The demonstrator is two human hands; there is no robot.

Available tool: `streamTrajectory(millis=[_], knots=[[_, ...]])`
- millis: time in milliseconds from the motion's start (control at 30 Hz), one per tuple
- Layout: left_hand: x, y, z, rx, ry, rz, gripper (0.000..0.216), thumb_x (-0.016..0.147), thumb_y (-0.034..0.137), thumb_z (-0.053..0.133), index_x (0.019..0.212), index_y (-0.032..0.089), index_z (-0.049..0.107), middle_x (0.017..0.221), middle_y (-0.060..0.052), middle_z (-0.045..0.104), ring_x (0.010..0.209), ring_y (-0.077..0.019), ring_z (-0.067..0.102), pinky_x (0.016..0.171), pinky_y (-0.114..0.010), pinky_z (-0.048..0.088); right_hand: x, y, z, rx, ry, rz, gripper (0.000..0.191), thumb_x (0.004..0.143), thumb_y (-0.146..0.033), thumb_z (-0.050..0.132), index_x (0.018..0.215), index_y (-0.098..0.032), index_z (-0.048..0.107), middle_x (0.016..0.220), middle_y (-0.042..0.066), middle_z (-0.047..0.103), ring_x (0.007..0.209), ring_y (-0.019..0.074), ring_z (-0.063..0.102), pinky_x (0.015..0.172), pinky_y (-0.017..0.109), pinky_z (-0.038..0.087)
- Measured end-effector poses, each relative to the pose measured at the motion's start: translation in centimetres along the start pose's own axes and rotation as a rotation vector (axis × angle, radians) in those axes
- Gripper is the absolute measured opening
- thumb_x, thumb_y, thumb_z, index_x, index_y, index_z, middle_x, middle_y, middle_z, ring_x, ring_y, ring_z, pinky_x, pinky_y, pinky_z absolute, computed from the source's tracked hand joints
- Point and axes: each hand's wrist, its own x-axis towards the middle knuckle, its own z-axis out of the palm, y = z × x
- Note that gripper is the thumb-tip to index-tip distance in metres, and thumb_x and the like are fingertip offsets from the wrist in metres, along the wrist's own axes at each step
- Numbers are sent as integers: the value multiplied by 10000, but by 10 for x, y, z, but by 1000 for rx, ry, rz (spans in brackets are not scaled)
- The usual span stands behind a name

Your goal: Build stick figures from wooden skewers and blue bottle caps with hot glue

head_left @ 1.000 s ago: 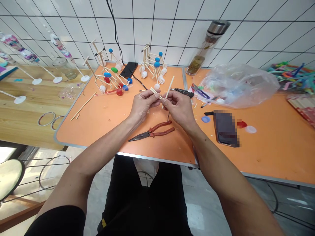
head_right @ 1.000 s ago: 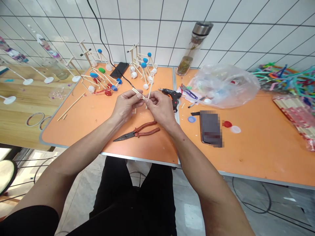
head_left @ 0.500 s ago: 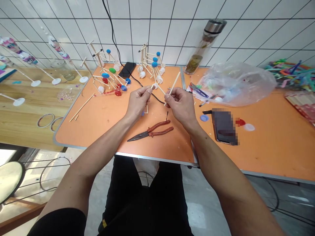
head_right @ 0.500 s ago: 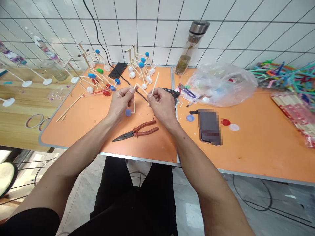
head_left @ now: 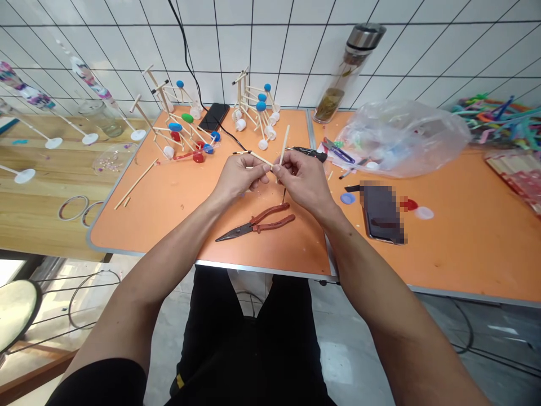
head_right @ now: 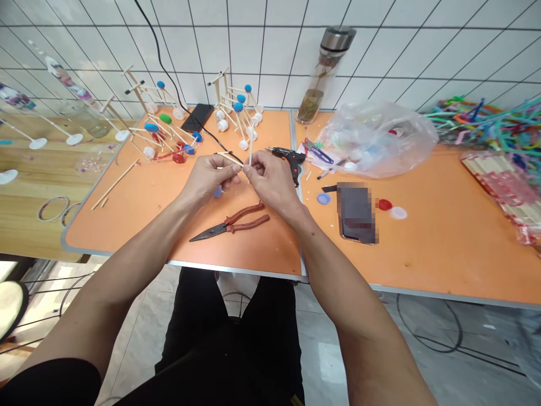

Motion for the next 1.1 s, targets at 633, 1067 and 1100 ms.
streamTrajectory(millis=[633, 1067, 1100], knots=[[0, -3, 9, -77, 47, 66, 250, 876, 168, 834, 894, 224, 592, 643, 45, 753, 479, -82, 611, 529, -195, 483, -1, -4, 1, 166, -117, 130, 587, 953, -813, 793, 860, -245, 673, 755, 26, 698, 693, 199, 645, 679, 352, 508], [-2, -4, 11, -164, 60, 0, 318, 846, 306, 967, 852, 199, 667, 722, 17, 780, 571, -77, 655, 600, -197, 529, -1, 2, 2, 183, -92, 119, 674, 919, -907, 764, 815, -246, 691, 667, 12, 689, 626, 192, 634, 634, 347, 491], [-2, -5, 11, -178, 57, -7, 315, 844, 322, 973, 853, 196, 685, 729, 15, 780, 584, -76, 656, 609, -196, 528, -1, 2, 1, 166, -86, 113, 672, 926, -905, 756, 806, -248, 678, 662, 12, 687, 624, 193, 630, 628, 345, 481]])
